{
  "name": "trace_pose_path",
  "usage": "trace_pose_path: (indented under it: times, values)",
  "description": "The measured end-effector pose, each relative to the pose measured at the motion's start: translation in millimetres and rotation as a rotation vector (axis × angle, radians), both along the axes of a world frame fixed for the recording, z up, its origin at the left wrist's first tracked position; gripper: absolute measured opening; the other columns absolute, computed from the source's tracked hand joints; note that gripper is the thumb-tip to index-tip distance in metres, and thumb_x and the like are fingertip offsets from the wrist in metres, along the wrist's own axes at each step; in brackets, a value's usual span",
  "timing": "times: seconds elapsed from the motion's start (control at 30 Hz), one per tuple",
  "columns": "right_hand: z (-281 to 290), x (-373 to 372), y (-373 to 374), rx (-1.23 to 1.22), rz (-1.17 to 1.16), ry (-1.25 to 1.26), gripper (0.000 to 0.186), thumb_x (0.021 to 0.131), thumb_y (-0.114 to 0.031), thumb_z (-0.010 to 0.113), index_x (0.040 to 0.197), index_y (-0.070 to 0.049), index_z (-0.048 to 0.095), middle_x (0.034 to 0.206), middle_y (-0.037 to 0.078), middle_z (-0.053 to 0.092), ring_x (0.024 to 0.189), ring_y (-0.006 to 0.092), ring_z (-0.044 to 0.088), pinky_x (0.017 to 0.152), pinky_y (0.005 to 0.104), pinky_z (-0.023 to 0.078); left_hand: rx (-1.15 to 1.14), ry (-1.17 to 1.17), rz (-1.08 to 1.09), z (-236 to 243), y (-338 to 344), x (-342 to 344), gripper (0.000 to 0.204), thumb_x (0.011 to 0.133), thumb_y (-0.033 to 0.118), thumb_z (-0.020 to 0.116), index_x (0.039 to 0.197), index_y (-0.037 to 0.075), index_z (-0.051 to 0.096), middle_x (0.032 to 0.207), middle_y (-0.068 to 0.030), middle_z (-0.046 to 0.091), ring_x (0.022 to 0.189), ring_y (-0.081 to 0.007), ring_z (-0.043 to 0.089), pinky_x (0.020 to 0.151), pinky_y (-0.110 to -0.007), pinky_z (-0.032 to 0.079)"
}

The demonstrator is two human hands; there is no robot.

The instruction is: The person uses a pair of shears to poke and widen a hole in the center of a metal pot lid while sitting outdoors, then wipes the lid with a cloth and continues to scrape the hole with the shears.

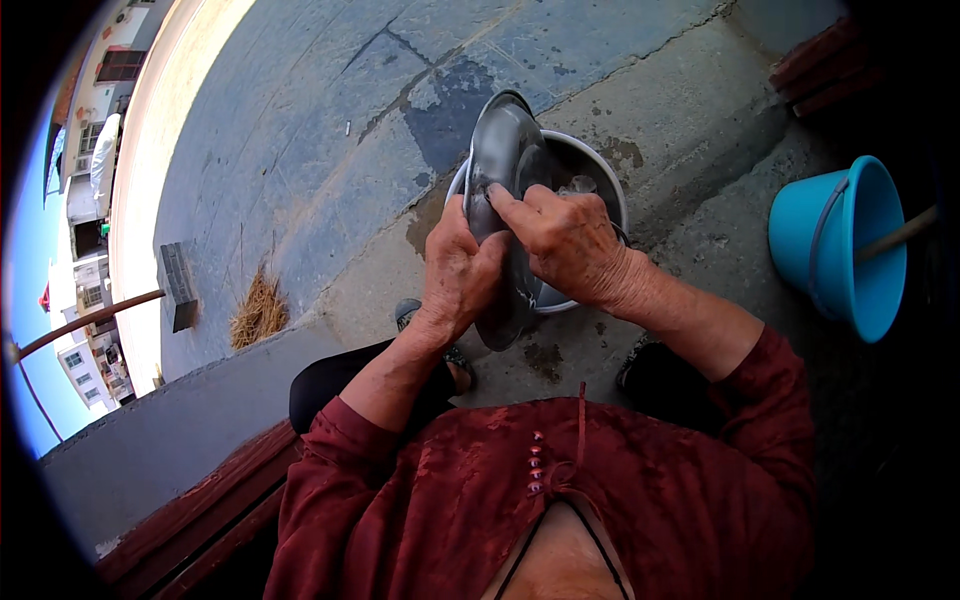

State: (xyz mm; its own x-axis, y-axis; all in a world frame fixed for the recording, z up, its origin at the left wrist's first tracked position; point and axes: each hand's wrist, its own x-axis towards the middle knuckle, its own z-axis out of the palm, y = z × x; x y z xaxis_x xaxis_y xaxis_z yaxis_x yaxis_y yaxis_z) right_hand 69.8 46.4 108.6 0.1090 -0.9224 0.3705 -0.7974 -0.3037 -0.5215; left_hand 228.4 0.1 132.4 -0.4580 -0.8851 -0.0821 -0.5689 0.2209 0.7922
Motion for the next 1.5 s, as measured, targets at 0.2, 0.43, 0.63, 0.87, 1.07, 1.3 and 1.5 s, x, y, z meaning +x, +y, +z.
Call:
trace_pose_path:
  times: [0.2, 0.43, 0.63, 0.87, 1.07, 1.3, 1.5]
  values:
    - [-2, 6, 6, 0.01, -0.001, -0.043, 0.042, 0.08, -0.004, 0.062, 0.121, 0.003, 0.058, 0.076, 0.014, 0.062, 0.065, 0.0291, 0.068, 0.054, 0.0365, 0.054, 0.1, 0.042, 0.047, -2, -2, 0, 0.031, 0.077, 0.01, 0.069, 0.105, -0.001, 0.059, 0.094, -0.0127, 0.065, 0.088, -0.0212, 0.063, 0.079, -0.034, 0.049]
    - [-5, 3, 0, 0.004, 0.009, -0.082, 0.041, 0.081, -0.004, 0.061, 0.122, 0.002, 0.059, 0.077, 0.015, 0.062, 0.064, 0.0296, 0.067, 0.055, 0.036, 0.054, 0.071, 0.038, 0.017, -6, -3, 2, 0.034, 0.076, 0.01, 0.067, 0.106, -0.001, 0.057, 0.094, -0.0126, 0.063, 0.089, -0.0218, 0.062, 0.08, -0.034, 0.049]
    - [-3, -1, -9, 0.013, 0.0, -0.093, 0.04, 0.084, -0.003, 0.059, 0.123, 0.002, 0.058, 0.078, 0.014, 0.06, 0.065, 0.0293, 0.065, 0.056, 0.0372, 0.053, 0.055, 0.015, 0.032, -2, -1, 1, 0.031, 0.077, 0.011, 0.066, 0.104, -0.001, 0.057, 0.092, -0.0135, 0.063, 0.086, -0.023, 0.061, 0.079, -0.034, 0.049]
    - [0, 5, -3, -0.023, 0.051, -0.095, 0.041, 0.08, -0.002, 0.061, 0.121, 0.002, 0.06, 0.077, 0.013, 0.061, 0.064, 0.0286, 0.066, 0.055, 0.036, 0.054, 0.067, 0.013, 0.052, -5, 1, 2, 0.031, 0.081, 0.016, 0.067, 0.103, -0.002, 0.056, 0.087, -0.0136, 0.063, 0.084, -0.023, 0.062, 0.077, -0.035, 0.049]
    - [-4, 5, 3, -0.038, 0.073, -0.081, 0.042, 0.081, -0.004, 0.061, 0.122, 0.002, 0.06, 0.076, 0.013, 0.061, 0.064, 0.028, 0.067, 0.054, 0.0361, 0.054, 0.053, 0.039, 0.033, -5, -3, 1, 0.031, 0.08, 0.015, 0.067, 0.104, -0.001, 0.057, 0.089, -0.0127, 0.064, 0.085, -0.022, 0.062, 0.078, -0.034, 0.049]
    - [-13, 5, 7, -0.05, 0.055, -0.192, 0.04, 0.084, -0.006, 0.061, 0.123, -0.001, 0.059, 0.075, 0.011, 0.061, 0.065, 0.0284, 0.066, 0.055, 0.0369, 0.053, 0.073, 0.046, 0.03, -7, -4, 4, 0.033, 0.078, 0.012, 0.067, 0.106, -0.001, 0.057, 0.092, -0.0118, 0.065, 0.088, -0.0189, 0.062, 0.079, -0.033, 0.049]
    - [-14, 1, -4, -0.045, 0.014, -0.162, 0.037, 0.084, -0.003, 0.062, 0.121, -0.001, 0.062, 0.075, 0.013, 0.061, 0.065, 0.0287, 0.065, 0.058, 0.0366, 0.053, 0.048, 0.04, 0.014, -6, -3, 3, 0.031, 0.078, 0.009, 0.064, 0.104, -0.003, 0.054, 0.09, -0.0175, 0.064, 0.084, -0.0276, 0.064, 0.077, -0.038, 0.05]
